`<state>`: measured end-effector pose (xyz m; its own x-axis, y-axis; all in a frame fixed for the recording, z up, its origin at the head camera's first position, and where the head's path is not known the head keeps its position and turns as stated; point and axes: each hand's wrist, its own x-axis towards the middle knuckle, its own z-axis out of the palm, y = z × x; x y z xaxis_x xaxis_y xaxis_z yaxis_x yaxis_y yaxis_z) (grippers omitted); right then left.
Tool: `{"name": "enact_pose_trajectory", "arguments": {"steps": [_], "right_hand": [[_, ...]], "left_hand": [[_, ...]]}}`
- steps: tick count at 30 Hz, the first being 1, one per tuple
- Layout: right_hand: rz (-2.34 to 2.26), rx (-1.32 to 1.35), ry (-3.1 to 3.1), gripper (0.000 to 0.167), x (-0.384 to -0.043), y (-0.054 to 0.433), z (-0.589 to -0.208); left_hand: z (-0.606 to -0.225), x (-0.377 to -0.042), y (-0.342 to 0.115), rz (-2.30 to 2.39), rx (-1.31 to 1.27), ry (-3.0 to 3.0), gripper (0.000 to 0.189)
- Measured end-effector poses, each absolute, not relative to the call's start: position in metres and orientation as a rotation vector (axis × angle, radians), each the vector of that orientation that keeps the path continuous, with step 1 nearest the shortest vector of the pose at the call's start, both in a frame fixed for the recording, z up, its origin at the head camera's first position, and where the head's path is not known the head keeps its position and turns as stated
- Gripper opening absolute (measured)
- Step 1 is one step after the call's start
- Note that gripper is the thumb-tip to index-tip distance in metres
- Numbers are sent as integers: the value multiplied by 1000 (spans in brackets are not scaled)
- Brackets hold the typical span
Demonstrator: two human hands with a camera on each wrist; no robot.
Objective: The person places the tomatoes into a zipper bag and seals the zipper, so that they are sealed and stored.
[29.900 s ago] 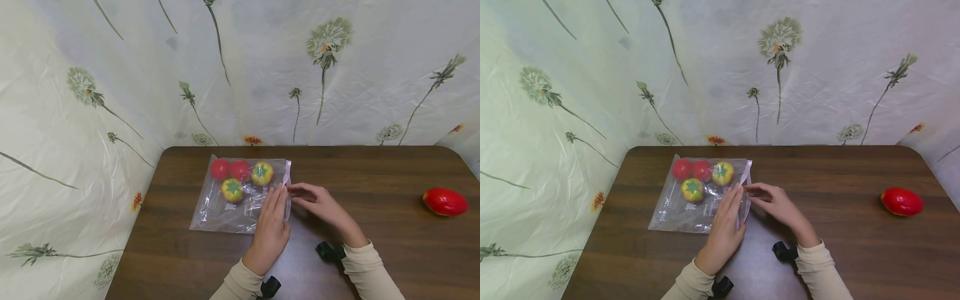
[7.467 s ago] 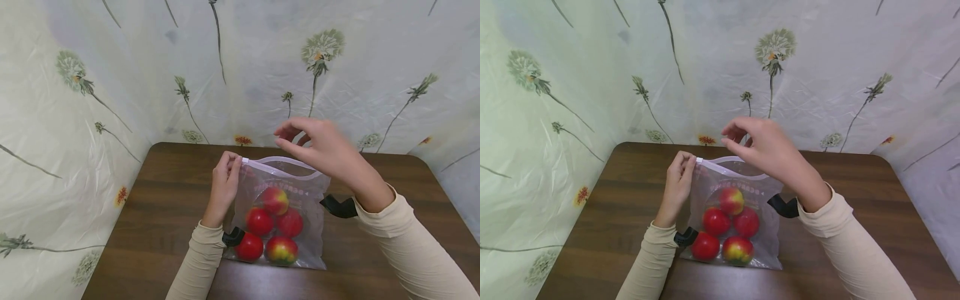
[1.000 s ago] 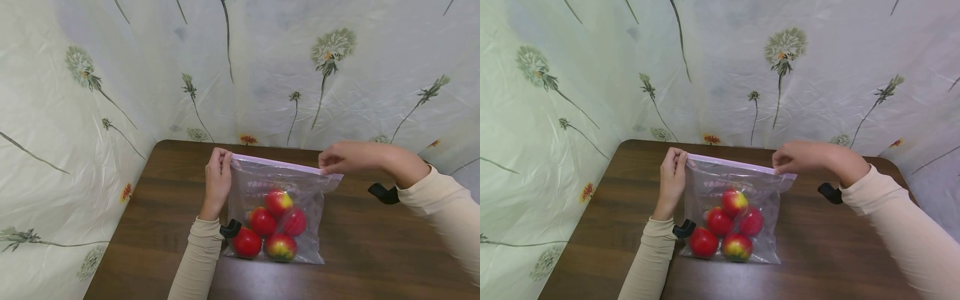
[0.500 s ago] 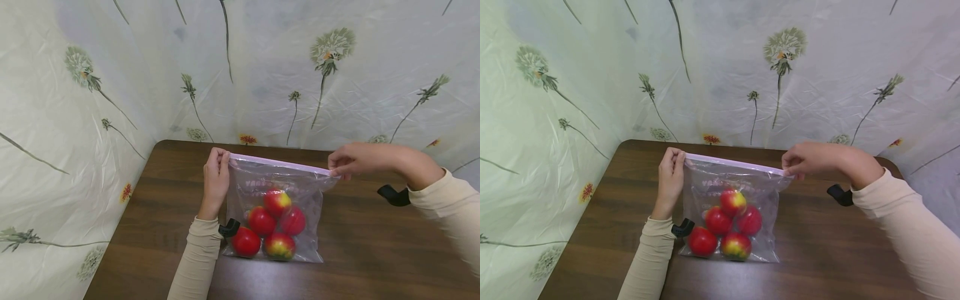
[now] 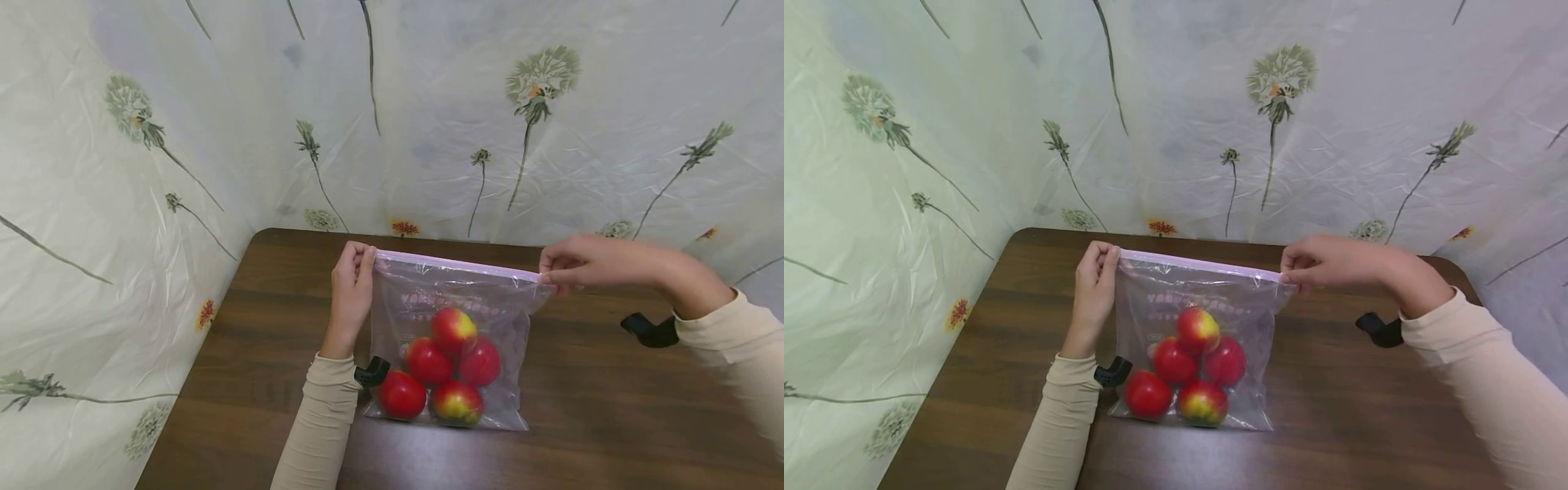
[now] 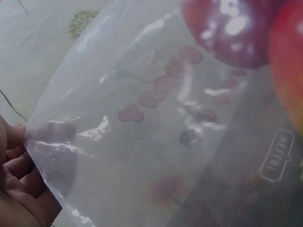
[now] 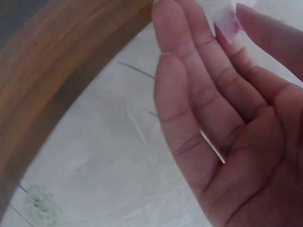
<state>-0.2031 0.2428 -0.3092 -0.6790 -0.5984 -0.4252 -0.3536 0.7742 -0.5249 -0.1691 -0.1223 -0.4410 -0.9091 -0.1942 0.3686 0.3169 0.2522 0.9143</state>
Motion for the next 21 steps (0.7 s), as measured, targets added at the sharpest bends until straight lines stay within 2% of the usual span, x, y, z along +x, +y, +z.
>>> {"name": "enact_pose_trajectory", "arguments": {"steps": [10, 21], "right_hand": [[-853, -775, 2446, 6, -199, 262, -337], [-1097, -737, 2445, 9, -192, 270, -364]], "left_hand": [[-442, -171, -121, -1822, -102, -2088, 19], [-444, -172, -119, -1962, -140, -2036, 20]]}}
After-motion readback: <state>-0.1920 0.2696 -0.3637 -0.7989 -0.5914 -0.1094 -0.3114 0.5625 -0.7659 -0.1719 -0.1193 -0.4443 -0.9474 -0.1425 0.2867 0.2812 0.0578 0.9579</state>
